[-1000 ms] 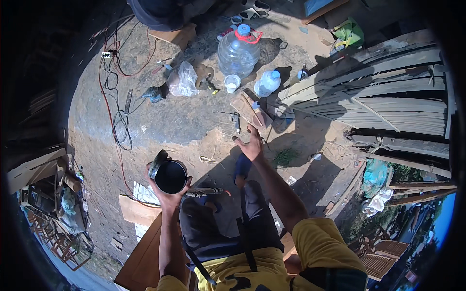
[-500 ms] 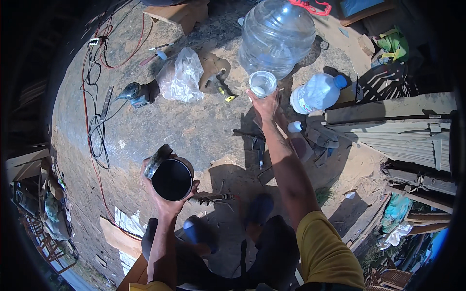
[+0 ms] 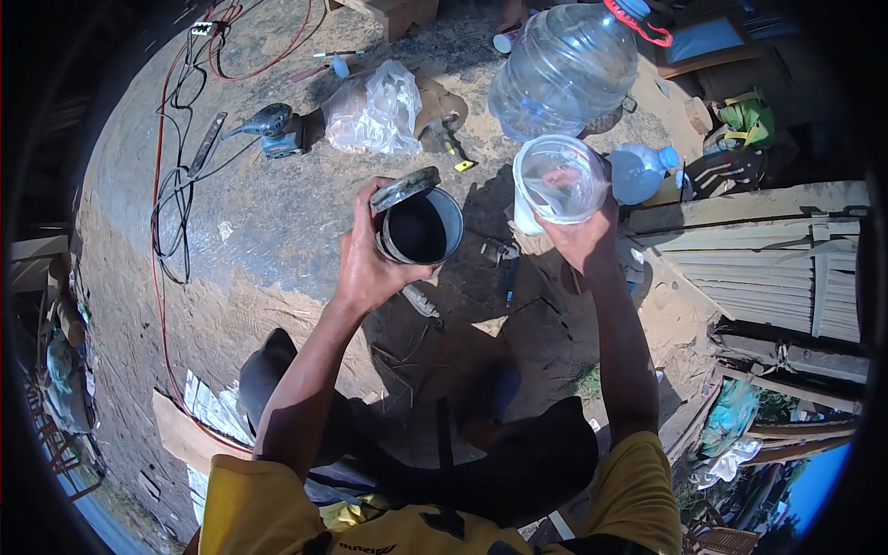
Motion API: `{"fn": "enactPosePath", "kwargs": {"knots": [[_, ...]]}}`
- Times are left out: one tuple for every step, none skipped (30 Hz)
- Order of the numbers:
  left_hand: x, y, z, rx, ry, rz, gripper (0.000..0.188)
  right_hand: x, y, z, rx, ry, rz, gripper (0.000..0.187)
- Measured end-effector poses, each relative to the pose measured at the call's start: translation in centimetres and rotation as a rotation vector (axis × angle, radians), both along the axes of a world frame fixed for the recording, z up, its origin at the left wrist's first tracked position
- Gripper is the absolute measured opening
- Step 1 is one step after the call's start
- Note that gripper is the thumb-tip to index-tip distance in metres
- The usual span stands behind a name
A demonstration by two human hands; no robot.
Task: The person sprays a wooden cabinet with a spray gun, then refills the spray gun canister by pouring liquids into it and stirring with a wooden stick. Afterwards, the person sprays the cabinet again and flips a wooden board by hand.
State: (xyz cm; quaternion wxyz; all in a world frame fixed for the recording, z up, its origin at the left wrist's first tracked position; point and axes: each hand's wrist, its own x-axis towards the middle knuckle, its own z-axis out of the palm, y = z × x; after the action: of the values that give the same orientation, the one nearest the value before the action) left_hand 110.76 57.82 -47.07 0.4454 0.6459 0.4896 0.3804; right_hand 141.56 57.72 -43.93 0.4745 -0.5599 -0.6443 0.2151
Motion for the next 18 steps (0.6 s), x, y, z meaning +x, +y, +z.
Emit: {"fn": "enactPosePath", "kwargs": {"knots": [[0.4,-0.1,0.0,0.055,-0.001,-0.027,0.116,0.1,-1.5,2.3,-0.017,-0.125,0.055,0.070],[0.6,-0.1,-0.1,-0.005,-0.016,-0.060,0.114,-0.3,-2.6,4.0,-0.033,-0.242,0.114,0.071],[0.8,-0.4,-0.2,0.048,-0.017,-0.069,0.114,-1.0,-3.6,5.7,-0.038,-0.249,0.116,0.071],[1.0,-0.6,-0.4,0.102,-0.019,-0.081,0.114,-1.6,-4.5,7.2,-0.109,-0.435,0.114,0.075],[0.9,-0.8,-0.5,0.100,-0.026,-0.082,0.114,-2.1,-5.3,8.0,-0.181,-0.619,0.111,0.079],[0.6,-1.1,-0.6,0.089,0.004,-0.109,0.115,-2.6,-5.9,8.3,-0.185,-0.623,0.111,0.079],[0.9,-1.3,-0.5,0.082,0.023,-0.144,0.115,-2.7,-6.6,8.9,-0.157,-0.709,0.128,0.085],[1.2,-1.6,-0.5,0.082,0.009,-0.150,0.115,-2.9,-7.1,9.5,-0.130,-0.792,0.146,0.090],[1.4,-1.9,-0.4,0.102,0.010,-0.171,0.116,-3.2,-7.4,10.4,-0.212,-0.836,0.177,0.100],[1.6,-2.1,-0.4,0.124,0.012,-0.194,0.116,-3.5,-7.7,10.9,-0.216,-0.844,0.169,0.100],[1.6,-2.3,-0.4,0.124,0.004,-0.200,0.116,-3.8,-7.8,11.3,-0.231,-0.903,0.195,0.100],[1.5,-2.5,-0.3,0.123,-0.019,-0.209,0.116,-4.1,-7.8,11.5,-0.246,-0.961,0.223,0.101],[1.7,-2.7,-0.4,0.123,-0.043,-0.223,0.115,-4.2,-8.0,11.6,-0.252,-0.968,0.215,0.101],[1.8,-2.8,-0.4,0.122,-0.051,-0.229,0.115,-4.2,-8.1,11.6,-0.221,-0.988,0.229,0.101],[2.0,-2.9,-0.3,0.099,-0.044,-0.251,0.115,-4.3,-8.3,11.6,-0.189,-1.008,0.244,0.101],[1.9,-3.0,-0.3,0.077,-0.033,-0.266,0.114,-4.6,-8.3,11.8,-0.191,-1.011,0.246,0.101],[2.0,-3.0,-0.2,0.075,-0.037,-0.264,0.114,-4.9,-8.3,12.1,-0.218,-1.040,0.245,0.101],[2.0,-3.0,-0.1,0.061,-0.032,-0.279,0.114,-5.2,-8.2,12.4,-0.245,-1.068,0.245,0.101]]}}
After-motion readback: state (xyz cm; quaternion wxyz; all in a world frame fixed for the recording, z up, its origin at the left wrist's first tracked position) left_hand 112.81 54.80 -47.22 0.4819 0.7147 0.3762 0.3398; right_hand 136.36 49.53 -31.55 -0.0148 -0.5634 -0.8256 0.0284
